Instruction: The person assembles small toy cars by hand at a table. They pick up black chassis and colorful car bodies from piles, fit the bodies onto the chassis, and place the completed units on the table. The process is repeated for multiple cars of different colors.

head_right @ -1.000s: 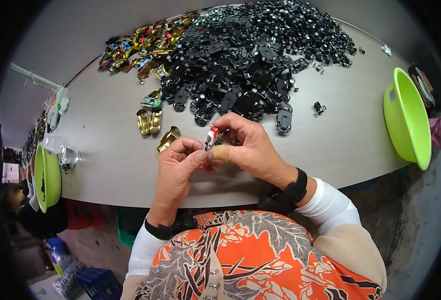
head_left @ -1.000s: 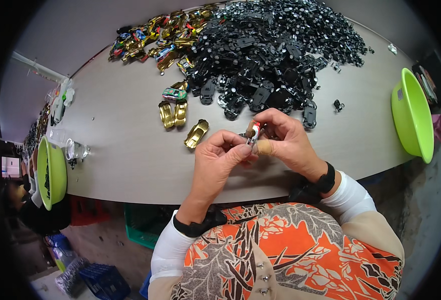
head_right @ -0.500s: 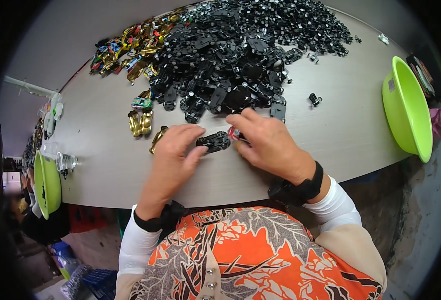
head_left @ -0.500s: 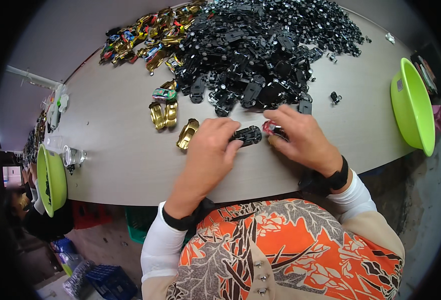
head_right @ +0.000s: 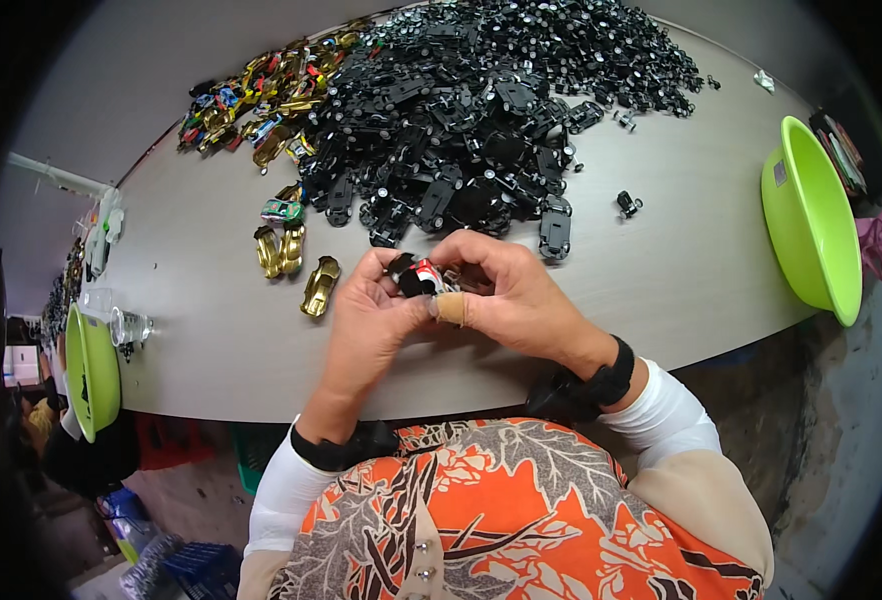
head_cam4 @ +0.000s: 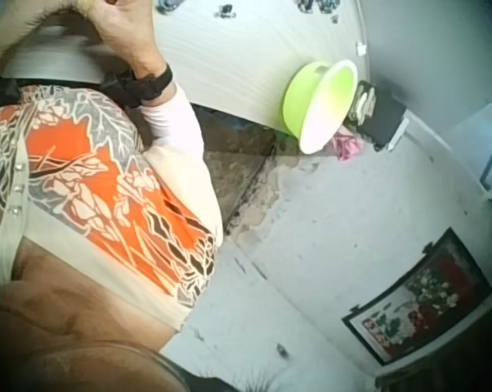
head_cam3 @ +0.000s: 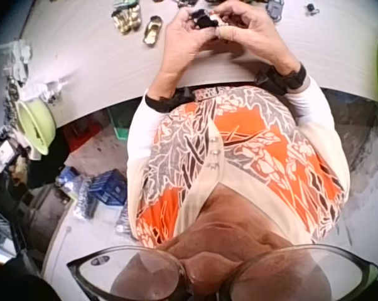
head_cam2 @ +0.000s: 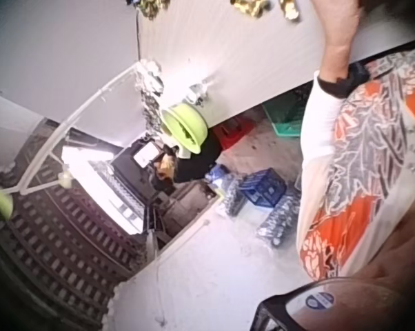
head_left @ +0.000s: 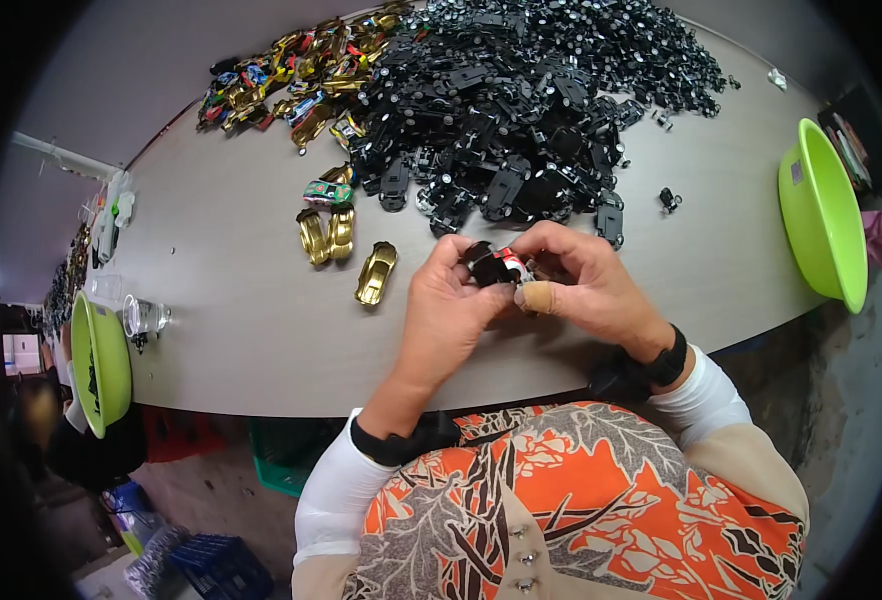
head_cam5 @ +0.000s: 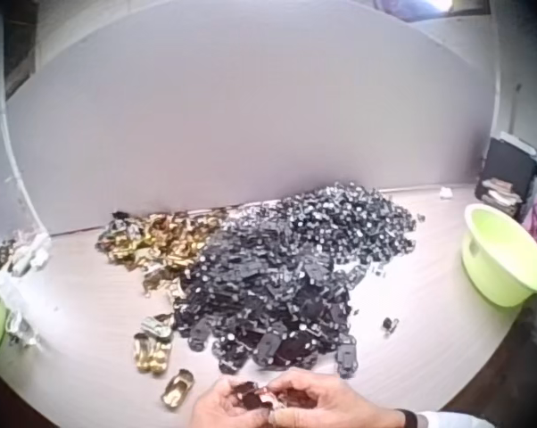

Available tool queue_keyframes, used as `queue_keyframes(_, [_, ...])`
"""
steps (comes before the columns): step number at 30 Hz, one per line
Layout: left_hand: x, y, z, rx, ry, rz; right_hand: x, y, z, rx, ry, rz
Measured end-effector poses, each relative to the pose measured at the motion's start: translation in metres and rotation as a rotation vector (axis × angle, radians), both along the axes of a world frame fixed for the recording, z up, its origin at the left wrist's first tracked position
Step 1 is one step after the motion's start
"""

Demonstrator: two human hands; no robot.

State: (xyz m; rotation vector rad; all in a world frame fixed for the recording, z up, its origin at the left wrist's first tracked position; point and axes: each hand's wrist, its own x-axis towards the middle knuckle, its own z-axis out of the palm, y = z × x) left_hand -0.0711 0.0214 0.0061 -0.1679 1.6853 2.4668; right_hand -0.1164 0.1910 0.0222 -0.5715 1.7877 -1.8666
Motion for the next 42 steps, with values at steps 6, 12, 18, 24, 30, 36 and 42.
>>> queue_keyframes(6, [0.011, -0.009, 0.007, 0.057, -0.058, -0.106, 0.002, -0.005, 0.000, -0.066, -0.099, 0.031])
queue_keyframes(12, [0.018, -0.024, 0.005, 0.196, -0.096, -0.069, 0.005, -0.008, -0.007, -0.165, -0.132, 0.042])
queue_keyframes(18, [0.020, -0.039, -0.001, 0.386, -0.079, -0.068, 0.008, -0.012, 0.000, -0.193, -0.071, -0.063])
queue_keyframes(24, [0.022, -0.037, -0.003, 0.384, -0.038, -0.042, 0.016, -0.024, 0.001, -0.178, 0.093, -0.095])
queue_keyframes(30, [0.023, -0.036, -0.006, 0.383, -0.026, -0.028, 0.020, -0.024, 0.000, -0.102, 0.194, -0.122])
queue_keyframes(36, [0.025, -0.034, -0.004, 0.372, -0.037, -0.030, 0.024, -0.024, 0.002, -0.052, 0.214, -0.141])
queue_keyframes(42, [0.026, -0.033, -0.002, 0.378, -0.019, -0.015, 0.026, -0.023, -0.003, -0.092, 0.194, -0.167])
